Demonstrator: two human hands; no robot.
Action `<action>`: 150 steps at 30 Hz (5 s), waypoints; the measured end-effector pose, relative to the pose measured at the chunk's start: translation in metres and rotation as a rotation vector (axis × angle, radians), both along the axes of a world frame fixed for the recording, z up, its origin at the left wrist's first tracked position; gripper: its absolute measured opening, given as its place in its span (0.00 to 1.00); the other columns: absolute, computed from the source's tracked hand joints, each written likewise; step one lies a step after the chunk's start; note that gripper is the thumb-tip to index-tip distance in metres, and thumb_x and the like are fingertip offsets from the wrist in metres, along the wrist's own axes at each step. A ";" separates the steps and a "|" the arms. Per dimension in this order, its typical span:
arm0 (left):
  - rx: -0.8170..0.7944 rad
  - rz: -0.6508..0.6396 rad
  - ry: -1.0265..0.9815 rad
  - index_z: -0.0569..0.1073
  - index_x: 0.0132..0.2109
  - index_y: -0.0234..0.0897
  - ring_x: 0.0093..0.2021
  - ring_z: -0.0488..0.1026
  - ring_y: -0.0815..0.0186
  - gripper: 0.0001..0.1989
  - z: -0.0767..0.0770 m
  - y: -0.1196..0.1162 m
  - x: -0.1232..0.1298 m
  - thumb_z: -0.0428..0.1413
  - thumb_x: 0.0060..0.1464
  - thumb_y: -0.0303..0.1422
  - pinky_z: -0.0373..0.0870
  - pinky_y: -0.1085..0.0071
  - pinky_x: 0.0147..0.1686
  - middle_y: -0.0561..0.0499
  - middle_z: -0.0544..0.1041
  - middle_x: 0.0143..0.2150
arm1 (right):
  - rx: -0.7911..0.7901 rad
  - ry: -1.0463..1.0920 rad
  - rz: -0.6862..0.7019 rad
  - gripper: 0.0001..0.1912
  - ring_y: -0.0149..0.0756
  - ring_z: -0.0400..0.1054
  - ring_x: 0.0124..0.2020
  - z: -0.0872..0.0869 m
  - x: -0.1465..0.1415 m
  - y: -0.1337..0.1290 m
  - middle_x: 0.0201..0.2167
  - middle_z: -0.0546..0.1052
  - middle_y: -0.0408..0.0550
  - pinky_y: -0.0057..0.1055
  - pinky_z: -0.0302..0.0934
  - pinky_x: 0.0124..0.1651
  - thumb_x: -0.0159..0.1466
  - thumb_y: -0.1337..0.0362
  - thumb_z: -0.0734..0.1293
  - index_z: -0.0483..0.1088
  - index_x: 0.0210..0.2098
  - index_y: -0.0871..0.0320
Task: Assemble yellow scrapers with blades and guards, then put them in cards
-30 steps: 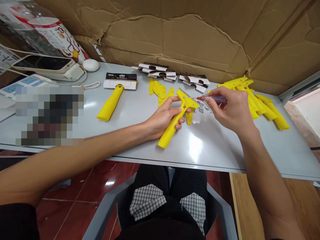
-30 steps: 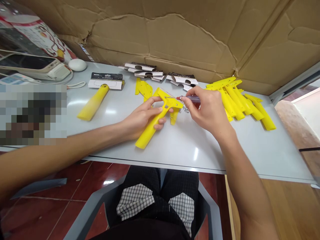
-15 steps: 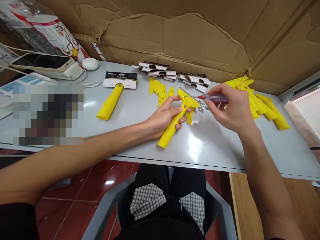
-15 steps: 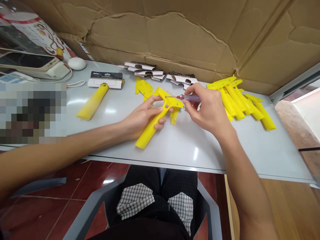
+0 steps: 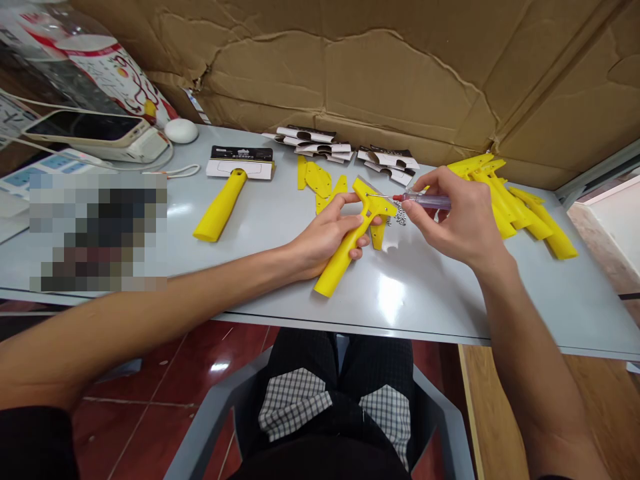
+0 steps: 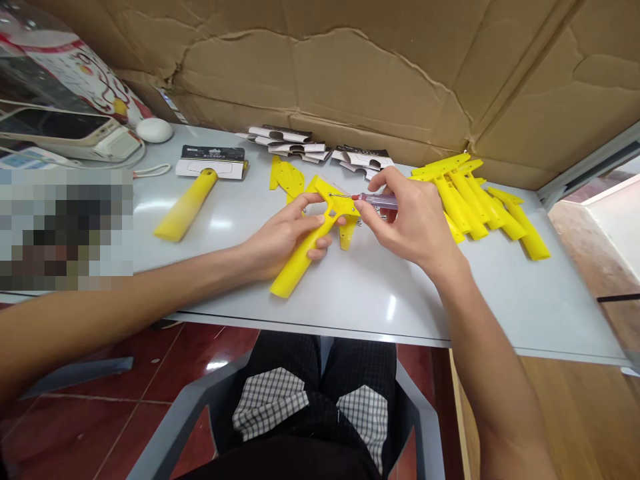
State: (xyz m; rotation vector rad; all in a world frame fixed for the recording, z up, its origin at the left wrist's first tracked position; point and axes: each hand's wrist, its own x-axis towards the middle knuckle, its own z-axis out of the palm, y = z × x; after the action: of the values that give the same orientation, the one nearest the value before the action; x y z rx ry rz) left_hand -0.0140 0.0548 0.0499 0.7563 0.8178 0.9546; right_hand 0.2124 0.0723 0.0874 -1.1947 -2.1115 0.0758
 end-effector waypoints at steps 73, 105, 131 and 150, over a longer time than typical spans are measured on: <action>0.090 0.143 0.059 0.64 0.63 0.45 0.23 0.68 0.74 0.31 0.011 0.015 -0.009 0.65 0.58 0.23 0.61 0.75 0.20 0.46 0.82 0.46 | -0.288 -0.397 0.061 0.09 0.48 0.73 0.44 -0.008 0.014 0.006 0.44 0.79 0.53 0.42 0.64 0.46 0.67 0.70 0.64 0.75 0.43 0.55; 0.136 0.212 -0.002 0.78 0.42 0.35 0.43 0.76 0.67 0.10 -0.009 0.025 -0.009 0.71 0.56 0.26 0.73 0.70 0.48 0.50 0.78 0.43 | -0.475 -0.583 0.004 0.14 0.51 0.77 0.42 -0.012 0.010 0.010 0.43 0.83 0.53 0.43 0.65 0.43 0.69 0.63 0.69 0.80 0.53 0.53; 0.164 0.236 0.107 0.82 0.43 0.36 0.48 0.78 0.63 0.12 -0.015 0.027 -0.011 0.74 0.53 0.28 0.76 0.63 0.58 0.48 0.80 0.44 | -0.476 -0.346 -0.027 0.17 0.48 0.76 0.41 0.013 0.026 0.021 0.42 0.84 0.53 0.45 0.66 0.44 0.70 0.52 0.71 0.80 0.51 0.56; 0.215 0.260 0.117 0.82 0.43 0.36 0.49 0.81 0.59 0.15 -0.007 0.039 -0.023 0.76 0.51 0.33 0.79 0.63 0.52 0.47 0.82 0.44 | -0.551 -0.188 -0.211 0.23 0.47 0.75 0.37 -0.018 0.043 0.218 0.28 0.78 0.52 0.50 0.74 0.43 0.58 0.45 0.82 0.80 0.36 0.58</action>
State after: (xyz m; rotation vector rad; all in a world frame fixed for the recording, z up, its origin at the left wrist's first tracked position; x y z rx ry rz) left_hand -0.0367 0.0936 0.0430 0.9127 0.9408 1.2543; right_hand 0.2557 0.2901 0.0697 -1.7997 -2.1804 0.4922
